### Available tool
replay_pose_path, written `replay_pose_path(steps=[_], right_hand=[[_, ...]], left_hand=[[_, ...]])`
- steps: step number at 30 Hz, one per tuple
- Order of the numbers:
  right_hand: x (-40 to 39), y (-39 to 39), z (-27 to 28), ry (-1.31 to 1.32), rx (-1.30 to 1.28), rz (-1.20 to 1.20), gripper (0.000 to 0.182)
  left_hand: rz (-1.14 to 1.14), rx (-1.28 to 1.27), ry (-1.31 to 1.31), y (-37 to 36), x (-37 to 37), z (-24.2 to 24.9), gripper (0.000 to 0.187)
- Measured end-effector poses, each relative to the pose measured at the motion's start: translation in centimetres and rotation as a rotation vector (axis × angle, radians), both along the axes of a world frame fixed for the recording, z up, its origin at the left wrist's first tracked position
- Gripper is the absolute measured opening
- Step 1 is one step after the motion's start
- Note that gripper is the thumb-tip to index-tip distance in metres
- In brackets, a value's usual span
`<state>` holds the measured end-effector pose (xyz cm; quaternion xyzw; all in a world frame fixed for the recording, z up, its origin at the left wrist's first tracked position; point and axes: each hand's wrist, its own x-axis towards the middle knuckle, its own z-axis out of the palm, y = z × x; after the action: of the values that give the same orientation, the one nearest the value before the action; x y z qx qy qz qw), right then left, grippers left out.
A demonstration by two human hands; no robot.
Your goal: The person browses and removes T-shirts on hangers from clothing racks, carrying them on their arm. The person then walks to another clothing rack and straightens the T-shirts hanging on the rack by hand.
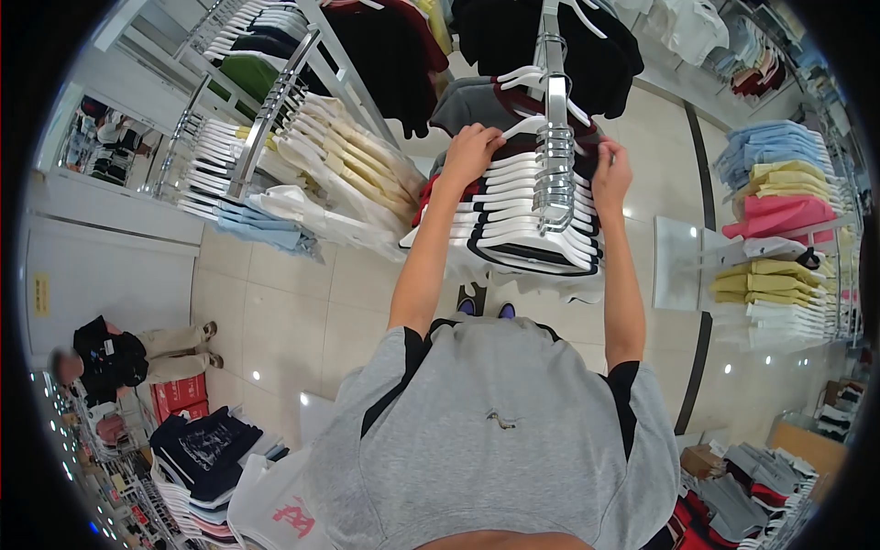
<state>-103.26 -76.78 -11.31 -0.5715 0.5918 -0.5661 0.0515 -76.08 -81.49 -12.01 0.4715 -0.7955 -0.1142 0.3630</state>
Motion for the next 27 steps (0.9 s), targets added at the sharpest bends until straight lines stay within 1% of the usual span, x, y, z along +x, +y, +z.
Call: replay_pose_path(steps=[3,4,5,7,8,11,12,14,15,17,18,19,21,23,24,25,26,27], right_hand=[[-0.5,-0.2,0.5,-0.025,0.041,-0.015,0.018],[-1.3,-0.4,0.3,0.067,0.249,0.122,0.020],[-1.3,-0.4,-0.2,0.063,0.250,0.120,0.020],[-0.8,-0.3,0.0,-0.067,-0.008,-0.060,0.020],[-1.0,-0.6,0.2,-0.064,-0.012,-0.058,0.020],[-1.1,-0.8,-1.1,-0.013,0.094,0.058,0.021],[-0.9,-0.6,-1.3,-0.021,0.096,0.055,0.021],[-0.8,-0.7,-1.2,-0.039,-0.019,-0.027,0.023],[-1.0,-0.7,-1.2,-0.037,-0.018,-0.026,0.023],[-1.2,-0.5,-1.1,0.095,0.308,0.095,0.024],[-0.8,-0.3,-0.6,0.041,0.317,0.099,0.026],[-0.6,-0.2,-0.5,0.042,0.316,0.097,0.026],[-0.4,-0.3,-0.2,-0.011,0.428,0.114,0.026],[-1.3,-1.5,-2.3,-0.001,0.457,0.132,0.024],[-2.4,-2.6,-4.0,-0.031,0.488,0.251,0.025],[-3.0,-3.3,-4.3,-0.060,0.517,0.370,0.027],[-3.8,-4.1,-4.5,-0.071,0.597,0.418,0.042],[-3.5,-4.5,-4.0,-0.070,0.596,0.420,0.042]], left_hand=[[0.001,-0.011,-0.004,0.2,-0.2,-0.2,0.022],[0.001,-0.010,-0.005,0.1,-0.1,-0.2,0.022],[0.005,-0.003,0.001,0.1,-0.1,-0.2,0.021],[0.004,-0.002,0.010,-0.1,-0.2,-0.4,0.020],[-0.005,0.008,0.023,-0.1,-0.3,-0.5,0.020],[-0.012,0.040,0.037,0.3,-0.2,0.0,0.021],[-0.016,0.055,0.044,0.4,-0.2,0.0,0.021],[-0.019,0.060,0.035,0.4,-0.1,0.3,0.022],[-0.020,0.070,0.029,0.5,-0.1,0.1,0.023],[-0.022,0.055,0.055,0.3,0.0,-0.1,0.026],[-0.026,0.038,0.080,0.1,0.0,-0.2,0.030],[-0.028,0.037,0.081,0.0,0.1,-0.3,0.030],[0.049,0.094,0.023,0.0,0.3,-0.3,0.040],[0.084,0.139,0.006,0.7,0.4,0.6,0.041],[0.115,0.186,-0.014,1.0,0.5,1.0,0.043],[0.120,0.185,-0.013,0.8,0.6,0.5,0.043],[0.089,0.188,-0.016,0.7,0.8,-0.1,0.042],[0.057,0.191,-0.020,0.7,0.8,-0.1,0.041]])
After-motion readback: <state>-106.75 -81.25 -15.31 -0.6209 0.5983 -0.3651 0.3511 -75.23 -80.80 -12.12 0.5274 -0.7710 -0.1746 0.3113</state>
